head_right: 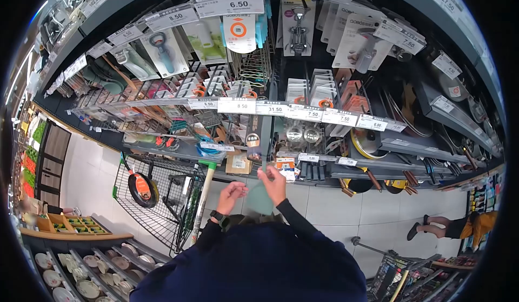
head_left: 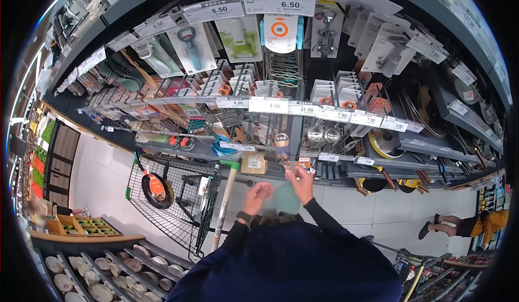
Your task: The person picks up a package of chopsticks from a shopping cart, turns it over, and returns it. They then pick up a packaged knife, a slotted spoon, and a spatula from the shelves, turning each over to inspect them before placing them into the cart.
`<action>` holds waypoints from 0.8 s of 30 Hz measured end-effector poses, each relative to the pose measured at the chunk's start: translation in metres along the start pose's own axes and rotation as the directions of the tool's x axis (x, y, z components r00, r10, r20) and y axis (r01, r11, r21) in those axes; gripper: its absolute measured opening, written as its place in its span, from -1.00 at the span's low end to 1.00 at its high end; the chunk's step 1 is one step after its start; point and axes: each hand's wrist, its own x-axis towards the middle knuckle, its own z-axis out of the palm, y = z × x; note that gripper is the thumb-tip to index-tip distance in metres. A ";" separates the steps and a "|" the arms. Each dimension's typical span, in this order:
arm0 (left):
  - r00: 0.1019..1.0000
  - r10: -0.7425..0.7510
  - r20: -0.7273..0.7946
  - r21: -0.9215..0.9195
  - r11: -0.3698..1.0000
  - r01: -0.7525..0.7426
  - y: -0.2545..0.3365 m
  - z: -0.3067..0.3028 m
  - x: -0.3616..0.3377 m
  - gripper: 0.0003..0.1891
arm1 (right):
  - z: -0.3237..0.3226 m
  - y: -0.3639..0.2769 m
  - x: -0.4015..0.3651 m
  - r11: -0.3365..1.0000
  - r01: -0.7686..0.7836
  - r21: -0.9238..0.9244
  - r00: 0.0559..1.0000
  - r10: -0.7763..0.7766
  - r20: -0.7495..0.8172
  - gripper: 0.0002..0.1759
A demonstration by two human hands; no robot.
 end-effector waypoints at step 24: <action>0.949 -0.287 0.130 -0.203 0.929 0.309 0.045 -0.013 0.001 -0.56 | 0.046 -0.012 -0.079 0.967 -0.225 0.116 0.897 0.160 0.412 -0.31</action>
